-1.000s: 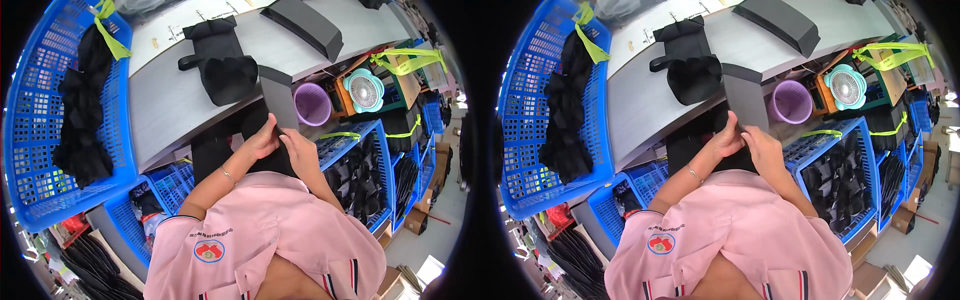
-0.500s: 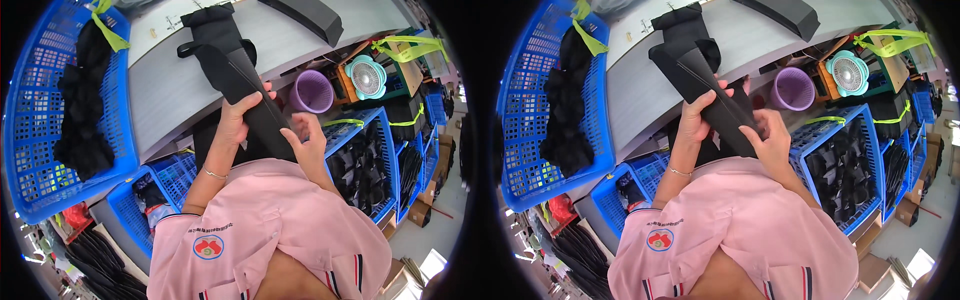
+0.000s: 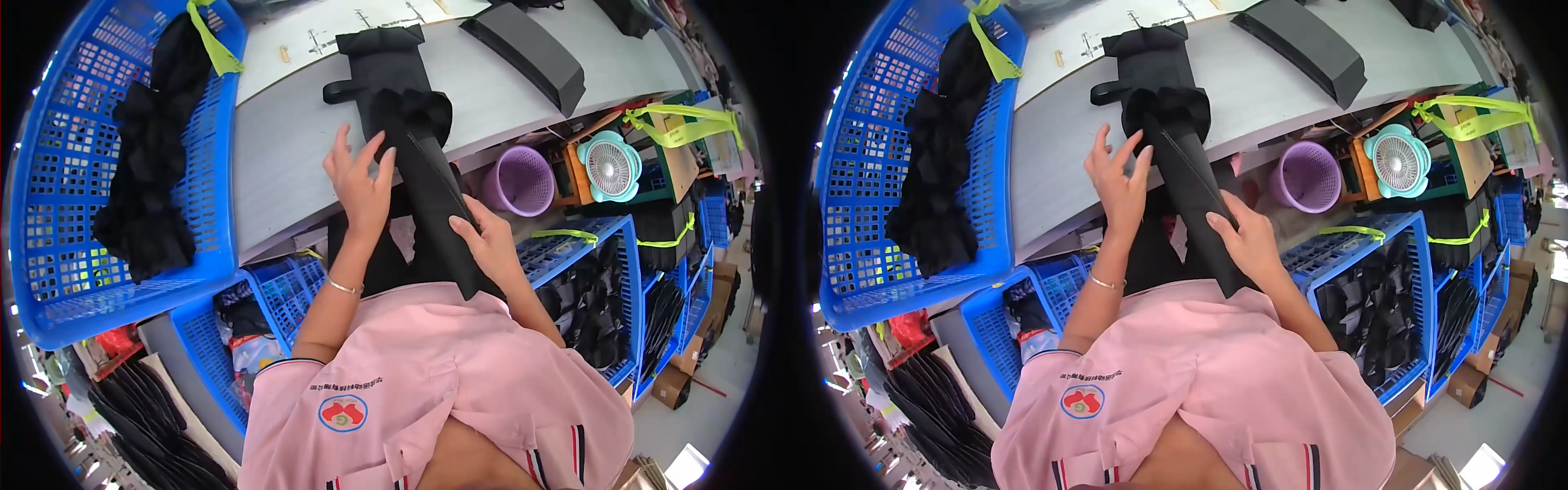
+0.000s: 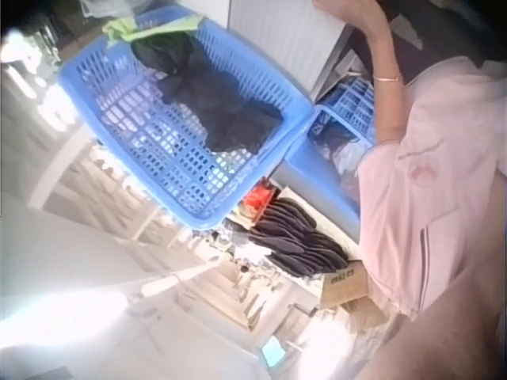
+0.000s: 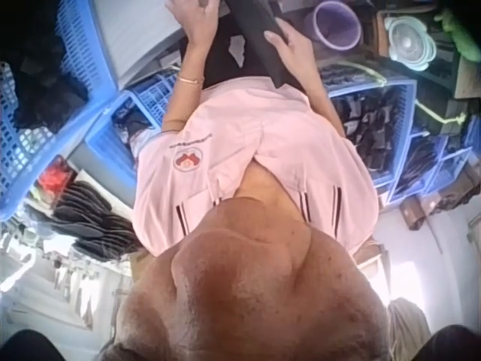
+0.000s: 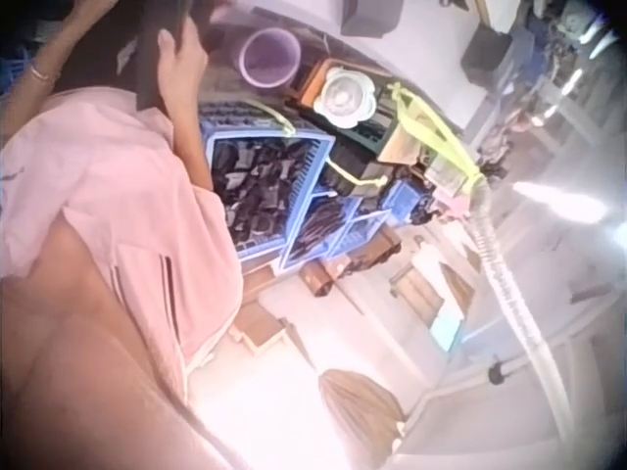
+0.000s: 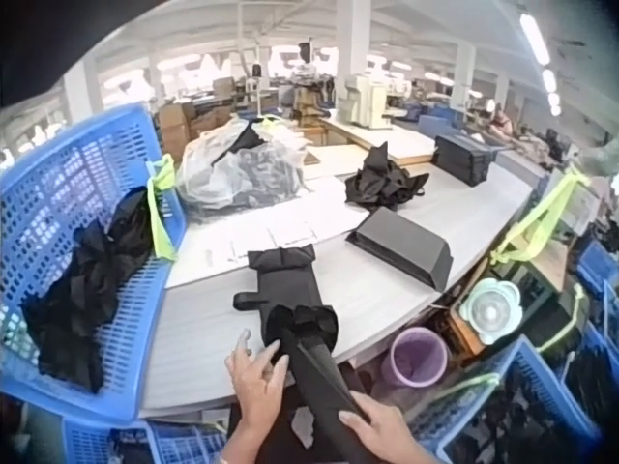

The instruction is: Inspecting and sorting black foam and fabric components at a manufacturing workstation.

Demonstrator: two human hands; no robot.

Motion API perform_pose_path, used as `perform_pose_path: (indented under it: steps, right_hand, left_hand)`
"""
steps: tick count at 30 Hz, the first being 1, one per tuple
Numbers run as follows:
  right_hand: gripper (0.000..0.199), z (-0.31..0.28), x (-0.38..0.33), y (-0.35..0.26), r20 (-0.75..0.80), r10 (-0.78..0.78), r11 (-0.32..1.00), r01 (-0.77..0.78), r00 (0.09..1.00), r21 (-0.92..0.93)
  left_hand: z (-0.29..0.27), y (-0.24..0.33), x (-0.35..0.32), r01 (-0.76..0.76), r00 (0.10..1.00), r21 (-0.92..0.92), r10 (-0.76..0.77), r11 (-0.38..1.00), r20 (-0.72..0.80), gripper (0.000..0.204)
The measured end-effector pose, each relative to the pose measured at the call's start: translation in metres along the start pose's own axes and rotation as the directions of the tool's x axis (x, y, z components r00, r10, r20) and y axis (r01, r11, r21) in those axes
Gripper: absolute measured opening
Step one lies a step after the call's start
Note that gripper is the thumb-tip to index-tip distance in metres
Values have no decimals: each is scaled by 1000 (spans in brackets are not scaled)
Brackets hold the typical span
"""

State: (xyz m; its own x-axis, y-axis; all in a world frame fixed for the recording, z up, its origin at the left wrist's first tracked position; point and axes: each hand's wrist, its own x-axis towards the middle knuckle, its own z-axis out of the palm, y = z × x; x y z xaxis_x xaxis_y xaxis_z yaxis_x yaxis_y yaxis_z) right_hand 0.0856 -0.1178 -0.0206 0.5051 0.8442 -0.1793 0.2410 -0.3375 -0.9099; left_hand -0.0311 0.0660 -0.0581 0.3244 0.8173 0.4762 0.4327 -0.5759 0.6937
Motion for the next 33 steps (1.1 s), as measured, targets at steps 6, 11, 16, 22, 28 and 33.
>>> perform_pose_path:
  steps: [6,11,16,22,28,33]
  right_hand:
    - [41,6,16,-8,-87,-131,976,113,988,-186]
    - [39,11,67,-15,-112,-268,920,220,957,-326]
    - [40,30,147,100,80,-394,720,362,916,-592]
    - [48,21,122,35,84,30,726,-80,996,684]
    - [50,9,103,-14,-2,112,444,-48,994,895]
    - [48,6,92,-29,-22,67,440,-10,997,898]
  left_hand:
    - [24,-7,49,-56,986,-171,81,984,146,55]
    - [19,26,48,-182,945,-304,252,935,209,47]
    - [3,60,25,-224,751,-515,484,827,450,44]
    - [-37,61,-3,-114,947,-538,256,835,197,53]
    - [-24,61,-31,-79,952,-389,186,918,244,88]
    - [-14,77,-26,7,988,-425,60,905,143,83]
